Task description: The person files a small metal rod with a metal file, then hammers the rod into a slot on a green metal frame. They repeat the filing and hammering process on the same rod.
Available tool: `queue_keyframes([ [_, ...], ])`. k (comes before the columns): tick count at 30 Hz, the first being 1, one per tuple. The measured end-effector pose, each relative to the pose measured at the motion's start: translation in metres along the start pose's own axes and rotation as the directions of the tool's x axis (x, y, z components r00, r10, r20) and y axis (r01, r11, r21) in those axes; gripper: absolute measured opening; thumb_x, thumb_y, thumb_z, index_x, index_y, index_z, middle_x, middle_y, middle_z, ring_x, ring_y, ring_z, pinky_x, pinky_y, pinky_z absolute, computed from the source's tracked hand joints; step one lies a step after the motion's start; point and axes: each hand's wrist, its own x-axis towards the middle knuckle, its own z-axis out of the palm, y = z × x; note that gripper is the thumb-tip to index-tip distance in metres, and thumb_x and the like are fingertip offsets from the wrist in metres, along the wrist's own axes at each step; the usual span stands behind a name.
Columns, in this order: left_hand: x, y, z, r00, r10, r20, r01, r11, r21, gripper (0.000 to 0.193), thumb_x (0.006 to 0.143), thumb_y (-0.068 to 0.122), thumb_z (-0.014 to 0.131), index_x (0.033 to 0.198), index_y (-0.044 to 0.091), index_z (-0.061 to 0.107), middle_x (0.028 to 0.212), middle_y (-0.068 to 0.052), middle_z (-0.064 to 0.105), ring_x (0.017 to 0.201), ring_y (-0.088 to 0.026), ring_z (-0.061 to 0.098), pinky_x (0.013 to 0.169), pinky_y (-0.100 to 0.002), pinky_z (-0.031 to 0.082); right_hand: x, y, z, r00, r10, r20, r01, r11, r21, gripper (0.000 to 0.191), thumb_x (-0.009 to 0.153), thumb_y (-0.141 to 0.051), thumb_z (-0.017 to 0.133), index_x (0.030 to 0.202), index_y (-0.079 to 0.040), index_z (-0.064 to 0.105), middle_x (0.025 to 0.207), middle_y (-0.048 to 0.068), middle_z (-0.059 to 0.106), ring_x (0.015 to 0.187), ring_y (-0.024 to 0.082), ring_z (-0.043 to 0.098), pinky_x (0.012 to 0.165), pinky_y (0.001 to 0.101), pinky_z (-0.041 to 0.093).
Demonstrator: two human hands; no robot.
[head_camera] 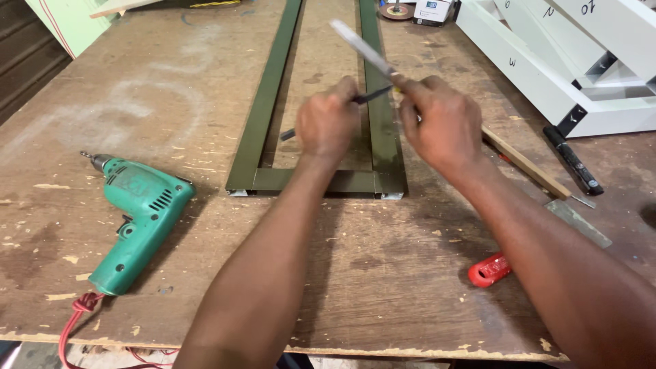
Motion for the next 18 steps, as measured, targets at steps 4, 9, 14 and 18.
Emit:
queue_keyframes([
  [4, -0.003, 0.007, 0.013, 0.995, 0.101, -0.010, -0.101, 0.994, -0.030, 0.009, 0.086, 0.012, 0.070, 0.092, 0.017, 0.074, 0.070, -0.010, 0.073, 0.063, -0.031, 0.071, 0.057, -0.050, 0.056, 0.004, 0.022, -0.008, 0.985, 0.158, -0.072, -0.160, 0.987, -0.015, 0.030, 0.098, -0.011, 0.069, 0.127, -0.016, 0.076, 0.088, 0.010, 0.072, 0.062, 0.027, 0.067, 0.058, 0.0425, 0.053],
  [9, -0.003, 0.002, 0.011, 0.990, 0.099, 0.099, -0.098, 0.995, -0.012, 0.016, 0.079, 0.010, 0.073, 0.094, 0.015, 0.075, 0.080, -0.016, 0.073, 0.075, -0.035, 0.071, 0.070, -0.051, 0.057, 0.002, 0.036, -0.017, 0.876, 0.482, 0.026, -0.483, 0.875, 0.040, 0.032, 0.097, -0.020, 0.069, 0.128, -0.022, 0.074, 0.096, 0.015, 0.077, 0.075, 0.032, 0.073, 0.076, 0.0468, 0.056],
  [14, -0.003, 0.001, 0.007, 0.991, 0.094, 0.097, -0.090, 0.995, -0.047, 0.017, 0.077, 0.012, 0.075, 0.094, 0.013, 0.075, 0.085, -0.015, 0.074, 0.081, -0.036, 0.072, 0.074, -0.050, 0.057, -0.001, 0.039, -0.003, 0.883, 0.462, 0.083, -0.446, 0.881, -0.157, 0.035, 0.092, -0.022, 0.072, 0.127, -0.021, 0.074, 0.102, 0.020, 0.074, 0.094, 0.037, 0.070, 0.083, 0.0499, 0.054],
  [18, -0.004, 0.001, 0.008, 0.992, 0.120, 0.047, -0.118, 0.992, -0.045, 0.018, 0.076, 0.011, 0.076, 0.094, 0.013, 0.075, 0.084, -0.014, 0.074, 0.079, -0.036, 0.072, 0.073, -0.051, 0.057, -0.003, 0.047, 0.004, 0.745, 0.626, 0.232, -0.585, 0.779, -0.223, 0.037, 0.089, -0.030, 0.073, 0.125, -0.023, 0.073, 0.109, 0.017, 0.073, 0.103, 0.037, 0.068, 0.089, 0.0502, 0.052],
])
